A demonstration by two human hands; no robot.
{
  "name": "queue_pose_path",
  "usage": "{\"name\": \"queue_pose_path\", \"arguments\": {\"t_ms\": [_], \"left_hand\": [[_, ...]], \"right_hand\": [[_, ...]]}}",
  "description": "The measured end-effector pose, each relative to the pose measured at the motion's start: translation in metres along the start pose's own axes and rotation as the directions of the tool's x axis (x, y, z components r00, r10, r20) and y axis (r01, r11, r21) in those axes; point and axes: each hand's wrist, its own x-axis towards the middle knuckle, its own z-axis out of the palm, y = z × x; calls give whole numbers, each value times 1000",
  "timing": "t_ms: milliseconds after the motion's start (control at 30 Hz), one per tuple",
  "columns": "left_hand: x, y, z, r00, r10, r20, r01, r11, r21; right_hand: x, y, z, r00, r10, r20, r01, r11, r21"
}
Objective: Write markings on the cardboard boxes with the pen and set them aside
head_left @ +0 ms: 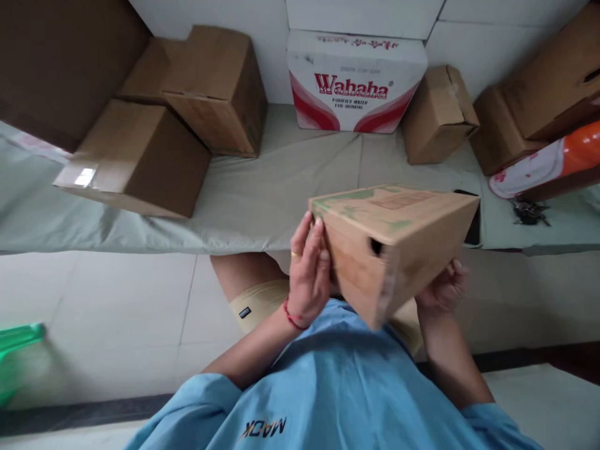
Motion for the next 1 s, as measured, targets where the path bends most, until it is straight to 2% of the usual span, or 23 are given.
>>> {"name": "queue_pose_path", "arguments": {"t_ms": [33, 67, 133, 167, 200, 233, 267, 333, 400, 467, 567, 633, 700, 800, 900, 1000], "left_hand": [[0, -8, -6, 988, -152, 24, 153, 982, -106], [-1, -14, -10, 950, -305, 65, 311, 922, -232], [-4, -22, -18, 824, -543, 163, 550, 694, -465], [-6, -23, -21, 760, -620, 193, 607, 574, -549], [-8, -24, -24, 712, -672, 205, 630, 482, -608], [-8, -24, -27, 681, -706, 196, 630, 427, -649], [-8, -24, -29, 663, -729, 169, 615, 402, -678], [-4, -24, -34, 651, -754, 86, 570, 411, -711], [1, -24, -40, 663, -748, 1, 520, 460, -720], [6, -24, -47, 710, -702, -57, 460, 523, -717], [8, -20, -58, 815, -561, -145, 332, 657, -677], [8, -17, -63, 876, -449, -177, 259, 746, -614], [8, -15, -64, 933, -336, -131, 210, 802, -559], [7, -13, -59, 986, -168, -6, 138, 832, -537], [7, -9, -52, 991, -62, 118, 115, 841, -529], [10, 1, -55, 962, 31, 271, 109, 868, -485]], "right_hand": [[0, 2, -3, 996, 47, -74, -40, 995, 95], [-1, 2, -4, 986, 97, -133, -71, 980, 186], [-6, -2, 0, 978, 120, -170, -73, 962, 262], [-8, -6, 4, 987, 71, -141, -39, 975, 218], [-11, -11, 9, 996, 1, -93, 13, 989, 145], [-14, -16, 14, 996, -78, -33, 80, 995, 61], [-17, -21, 20, 987, -157, 36, 158, 987, -17], [-24, -29, 32, 942, -293, 167, 311, 945, -101], [-29, -32, 42, 909, -365, 204, 383, 922, -61], [-32, -30, 47, 934, -333, 125, 330, 943, 48], [-29, -24, 44, 998, -61, 14, 57, 976, 208], [-26, -23, 36, 990, 138, 18, -139, 961, 238], [-23, -25, 25, 959, 284, 18, -282, 937, 207], [-25, -30, 11, 920, 390, -32, -379, 910, 169], [-28, -28, -1, 908, 415, 54, -417, 886, 201], [-31, -24, -12, 870, 463, 167, -490, 850, 195]]}}
